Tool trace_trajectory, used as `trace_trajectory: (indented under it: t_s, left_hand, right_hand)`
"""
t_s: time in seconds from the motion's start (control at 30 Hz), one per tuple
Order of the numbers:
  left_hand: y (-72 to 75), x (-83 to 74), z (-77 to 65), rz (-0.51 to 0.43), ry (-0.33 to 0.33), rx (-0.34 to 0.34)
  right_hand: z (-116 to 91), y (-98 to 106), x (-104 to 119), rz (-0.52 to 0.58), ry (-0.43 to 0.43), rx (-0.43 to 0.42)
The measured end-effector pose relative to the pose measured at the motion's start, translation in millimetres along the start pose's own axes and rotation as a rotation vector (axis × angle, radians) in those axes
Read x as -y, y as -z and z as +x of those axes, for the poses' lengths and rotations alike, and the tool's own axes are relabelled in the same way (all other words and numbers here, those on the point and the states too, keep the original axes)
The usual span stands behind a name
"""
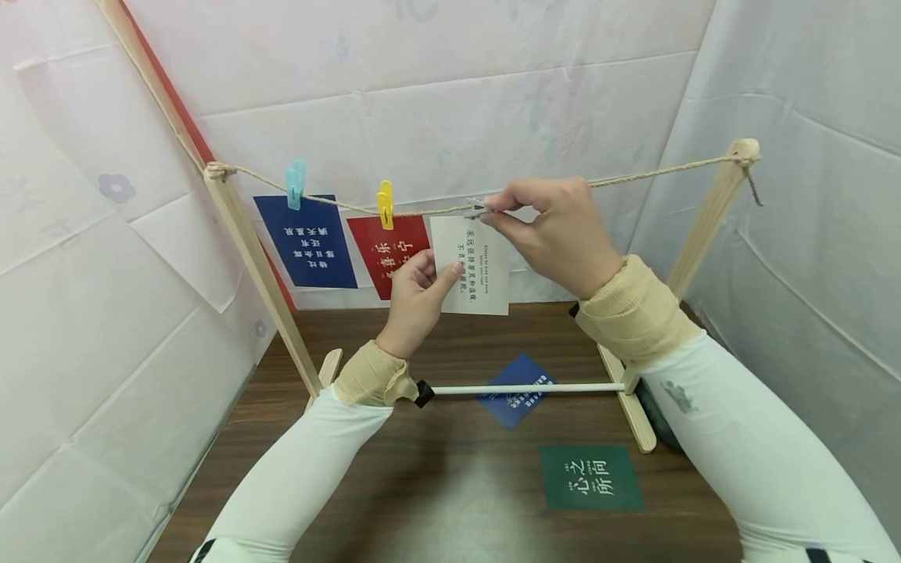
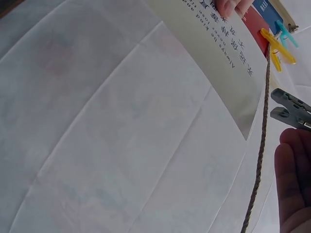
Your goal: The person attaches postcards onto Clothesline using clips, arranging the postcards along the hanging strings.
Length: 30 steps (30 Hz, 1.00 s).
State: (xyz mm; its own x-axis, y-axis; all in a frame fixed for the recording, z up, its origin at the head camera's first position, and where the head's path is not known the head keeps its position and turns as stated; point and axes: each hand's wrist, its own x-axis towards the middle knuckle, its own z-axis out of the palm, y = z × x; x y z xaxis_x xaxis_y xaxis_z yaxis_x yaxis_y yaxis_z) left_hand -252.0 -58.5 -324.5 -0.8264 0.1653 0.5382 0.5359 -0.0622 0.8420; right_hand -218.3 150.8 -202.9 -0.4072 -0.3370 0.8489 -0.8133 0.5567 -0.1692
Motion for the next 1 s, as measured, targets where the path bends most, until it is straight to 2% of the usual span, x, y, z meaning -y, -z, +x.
trace_trajectory:
  t_s: [0.3, 0.8, 1.0]
  left_hand:
    - [0.3, -0.6, -1.3, 0.022, 0.006, 0.006]
    - [0.0, -0.6, -0.8, 0.023, 0.003, 0.001]
    - [0.6, -1.0, -0.6, 0.035, 0.008, -0.009]
  right_hand:
    - [14.1, -3.2, -1.4, -0.020, -0.011, 0.028]
    - [36.4, -10.3, -0.1, 0.022, -0.237, 0.155]
    - [38.6, -11.1, -3.2, 0.024, -0.279, 0.189]
